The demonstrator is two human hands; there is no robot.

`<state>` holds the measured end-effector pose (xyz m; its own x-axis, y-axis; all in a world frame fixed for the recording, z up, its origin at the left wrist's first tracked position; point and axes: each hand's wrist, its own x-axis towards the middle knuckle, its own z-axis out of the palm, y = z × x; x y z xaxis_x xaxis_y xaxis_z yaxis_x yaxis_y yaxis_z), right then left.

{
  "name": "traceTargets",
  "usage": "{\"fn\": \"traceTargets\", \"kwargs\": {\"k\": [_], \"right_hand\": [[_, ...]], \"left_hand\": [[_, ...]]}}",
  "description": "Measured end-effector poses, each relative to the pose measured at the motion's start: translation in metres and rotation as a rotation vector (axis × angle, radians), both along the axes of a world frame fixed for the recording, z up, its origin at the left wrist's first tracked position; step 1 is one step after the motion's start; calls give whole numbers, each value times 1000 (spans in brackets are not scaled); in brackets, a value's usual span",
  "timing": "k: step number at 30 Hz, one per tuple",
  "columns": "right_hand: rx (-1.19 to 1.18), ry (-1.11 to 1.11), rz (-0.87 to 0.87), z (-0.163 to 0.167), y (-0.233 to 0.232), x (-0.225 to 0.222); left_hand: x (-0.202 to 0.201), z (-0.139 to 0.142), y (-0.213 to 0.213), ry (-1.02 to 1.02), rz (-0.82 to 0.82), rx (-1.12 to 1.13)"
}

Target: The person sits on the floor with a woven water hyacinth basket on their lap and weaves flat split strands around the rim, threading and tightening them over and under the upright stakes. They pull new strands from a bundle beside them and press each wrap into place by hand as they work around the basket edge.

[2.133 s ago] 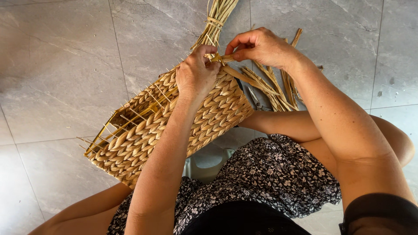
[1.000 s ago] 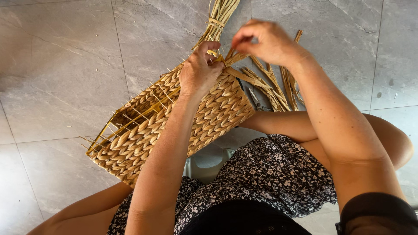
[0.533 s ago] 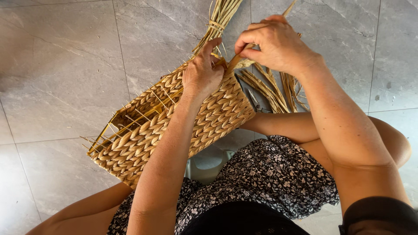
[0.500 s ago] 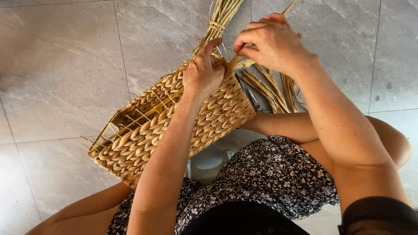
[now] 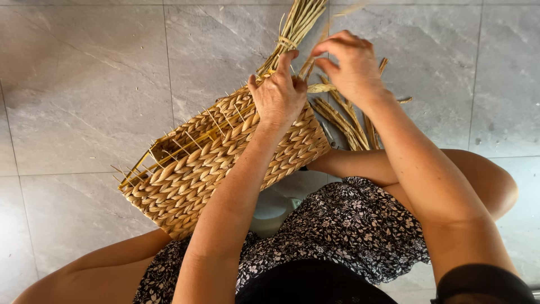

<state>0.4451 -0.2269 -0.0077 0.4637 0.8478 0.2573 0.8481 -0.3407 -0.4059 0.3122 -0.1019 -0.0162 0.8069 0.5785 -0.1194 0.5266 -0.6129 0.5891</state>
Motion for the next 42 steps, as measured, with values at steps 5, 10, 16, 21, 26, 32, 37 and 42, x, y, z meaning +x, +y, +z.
{"fn": "traceTargets", "kwargs": {"k": [5,10,16,21,26,32,37,42], "right_hand": [[-286,445,-147,61,-61,-4],[-551,639,67,67,-96,-57],[94,1048,-349,53,-106,-73],[272,1298,-211,29,-136,-102],[265,1201,-230,2,-161,-160],[123,1134,-308,14,-180,-201],[-48,976,-233,32,-170,-206],[-723,418,-318,82,-153,-185]], "left_hand": [[-29,53,12,-245,26,20],[-116,130,39,-442,-41,-225],[-206,180,56,-790,-260,-700],[-271,155,51,-828,-201,-624],[-313,113,40,-672,-35,-363],[-334,110,20,-600,105,-315],[-340,128,1,-576,126,180],[-334,132,-6,-493,149,478]]}}
